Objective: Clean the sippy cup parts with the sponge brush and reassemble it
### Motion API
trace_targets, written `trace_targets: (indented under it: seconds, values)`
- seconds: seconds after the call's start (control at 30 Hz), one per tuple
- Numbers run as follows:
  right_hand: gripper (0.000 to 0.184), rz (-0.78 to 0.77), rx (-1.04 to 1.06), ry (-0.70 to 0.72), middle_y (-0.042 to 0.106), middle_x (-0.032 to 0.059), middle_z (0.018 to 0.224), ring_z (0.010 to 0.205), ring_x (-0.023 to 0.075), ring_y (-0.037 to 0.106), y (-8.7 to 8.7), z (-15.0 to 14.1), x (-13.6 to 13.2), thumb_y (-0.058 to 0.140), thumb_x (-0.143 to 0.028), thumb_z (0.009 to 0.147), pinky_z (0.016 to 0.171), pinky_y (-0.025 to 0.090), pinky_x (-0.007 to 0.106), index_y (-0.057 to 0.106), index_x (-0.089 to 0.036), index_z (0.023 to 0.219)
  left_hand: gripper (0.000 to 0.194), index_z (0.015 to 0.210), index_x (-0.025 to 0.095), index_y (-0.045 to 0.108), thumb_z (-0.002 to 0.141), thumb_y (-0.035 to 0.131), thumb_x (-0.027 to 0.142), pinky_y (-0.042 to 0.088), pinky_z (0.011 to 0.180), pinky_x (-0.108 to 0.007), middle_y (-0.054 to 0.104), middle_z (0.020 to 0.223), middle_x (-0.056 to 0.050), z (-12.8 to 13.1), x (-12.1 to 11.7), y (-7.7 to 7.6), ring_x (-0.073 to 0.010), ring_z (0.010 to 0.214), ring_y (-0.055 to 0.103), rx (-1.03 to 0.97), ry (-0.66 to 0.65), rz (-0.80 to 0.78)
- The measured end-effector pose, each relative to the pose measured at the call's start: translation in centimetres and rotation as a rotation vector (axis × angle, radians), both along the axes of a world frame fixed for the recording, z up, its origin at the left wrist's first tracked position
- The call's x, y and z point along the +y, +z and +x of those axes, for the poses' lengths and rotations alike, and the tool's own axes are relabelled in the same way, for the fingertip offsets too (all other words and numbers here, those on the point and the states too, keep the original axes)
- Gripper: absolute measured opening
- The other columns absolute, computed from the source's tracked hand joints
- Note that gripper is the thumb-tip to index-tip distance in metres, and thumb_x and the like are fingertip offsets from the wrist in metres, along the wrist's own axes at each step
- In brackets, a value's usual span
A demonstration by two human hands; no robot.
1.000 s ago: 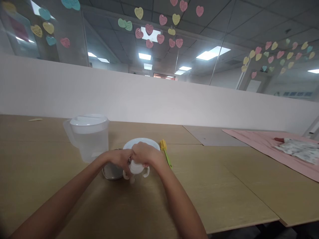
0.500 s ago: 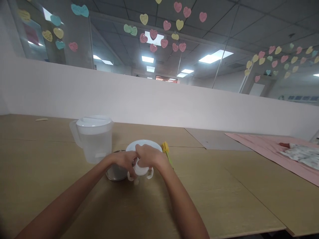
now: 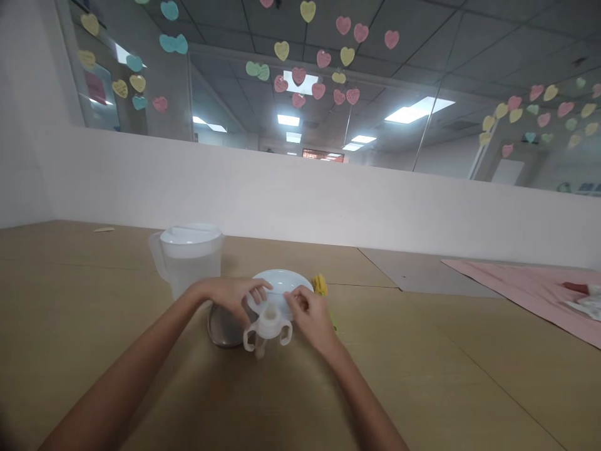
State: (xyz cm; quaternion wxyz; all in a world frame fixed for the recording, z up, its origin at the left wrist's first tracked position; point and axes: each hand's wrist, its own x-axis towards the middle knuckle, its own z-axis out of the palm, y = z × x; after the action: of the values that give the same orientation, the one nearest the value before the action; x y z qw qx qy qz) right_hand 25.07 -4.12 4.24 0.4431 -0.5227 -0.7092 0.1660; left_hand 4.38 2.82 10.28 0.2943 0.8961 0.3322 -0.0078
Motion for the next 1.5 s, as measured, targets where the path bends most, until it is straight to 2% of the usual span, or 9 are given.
trace_targets:
  seconds: [0.1,0.17,0.27,0.43,0.63,0.73,0.83,1.07,1.5]
  values:
    - [0.036,0.153,0.127,-0.148,0.043,-0.0019,0.057,0.054,0.0126,0.042,-1.9,0.1,0.5,0.025,-0.046,0.089,0.054,0.036,0.025,0.042,-0.02,0.069,0.073,0.123,0.015,0.039,0.06,0.065,0.04,0.042,0.083,-0.025,0.052,0.118,-0.011,-2.2,1.2,0.7,-0.02,0.106,0.05,-0.037,0.175,0.107]
    - [0.032,0.209,0.143,-0.204,0.047,-0.0004,0.063,0.058,0.0143,0.046,-2.9,0.0,0.7,0.023,-0.042,0.09,0.059,0.039,0.027,0.045,-0.019,0.082,0.068,0.12,0.011,0.043,0.061,0.064,0.037,0.042,0.082,-0.026,0.054,0.116,-0.014,-2.9,1.9,0.5,-0.0217,0.103,0.052,0.114,0.3,0.205]
    - [0.03,0.281,0.114,-0.166,0.055,0.0038,0.078,0.07,0.0161,0.052,-3.8,-0.3,0.8,0.023,-0.035,0.09,0.067,0.041,0.029,0.045,-0.018,0.101,0.057,0.106,0.012,0.056,0.054,0.068,0.032,0.044,0.074,-0.028,0.061,0.106,-0.014,-2.6,2.5,-0.8,-0.0249,0.092,0.058,0.368,0.405,0.266]
    - [0.03,0.346,-0.07,-0.019,0.059,0.0084,0.091,0.082,0.018,0.054,-4.9,-1.1,0.5,0.033,-0.032,0.087,0.076,0.041,0.031,0.049,-0.015,0.107,0.03,0.081,0.017,0.064,0.054,0.067,0.031,0.043,0.064,-0.026,0.067,0.087,-0.007,-1.2,2.5,-2.3,-0.0231,0.08,0.059,0.429,0.407,0.31]
    - [0.033,0.304,-0.192,0.02,0.06,0.0049,0.073,0.071,0.017,0.055,-5.7,-1.6,0.7,0.03,-0.034,0.088,0.067,0.04,0.027,0.051,-0.014,0.105,0.023,0.071,0.011,0.062,0.069,0.053,0.032,0.04,0.061,-0.031,0.065,0.078,-0.013,-2.3,-0.2,1.5,-0.0258,0.073,0.057,0.412,0.485,0.436]
    - [0.035,0.303,-0.247,0.02,0.061,0.0047,0.071,0.068,0.0168,0.056,-5.8,-1.5,0.9,0.027,-0.034,0.089,0.066,0.039,0.026,0.051,-0.014,0.104,0.041,0.098,0.011,0.057,0.082,0.036,0.041,0.04,0.072,-0.03,0.062,0.097,-0.012,-2.7,-3.0,4.3,-0.024,0.086,0.055,0.169,0.436,0.55]
    - [0.036,0.296,-0.263,0.03,0.062,0.0055,0.075,0.069,0.0168,0.056,-6.2,-1.4,1.2,0.024,-0.034,0.09,0.065,0.039,0.026,0.049,-0.014,0.107,0.051,0.123,0.018,0.043,0.083,0.036,0.048,0.04,0.079,-0.027,0.056,0.115,-0.006,-2.1,-5.4,5.7,-0.0205,0.093,0.053,-0.131,0.279,0.424]
    - [0.034,0.23,-0.314,0.053,0.062,0.0081,0.078,0.071,0.0192,0.057,-6.8,-0.6,2.1,0.025,-0.034,0.089,0.065,0.041,0.027,0.047,-0.014,0.105,0.054,0.127,0.024,0.042,0.078,0.044,0.046,0.038,0.081,-0.024,0.053,0.12,-0.004,0.9,-6.0,4.0,-0.0202,0.101,0.05,-0.03,0.067,0.288]
    - [0.045,0.277,-0.126,0.039,0.059,0.0046,0.074,0.065,0.0173,0.056,-6.5,-0.5,1.2,0.016,-0.033,0.09,0.065,0.043,0.028,0.04,-0.015,0.123,0.052,0.123,0.022,0.047,0.075,0.046,0.042,0.039,0.08,-0.025,0.055,0.117,-0.005,2.1,-5.7,2.9,-0.0215,0.1,0.051,0.016,0.081,0.335]
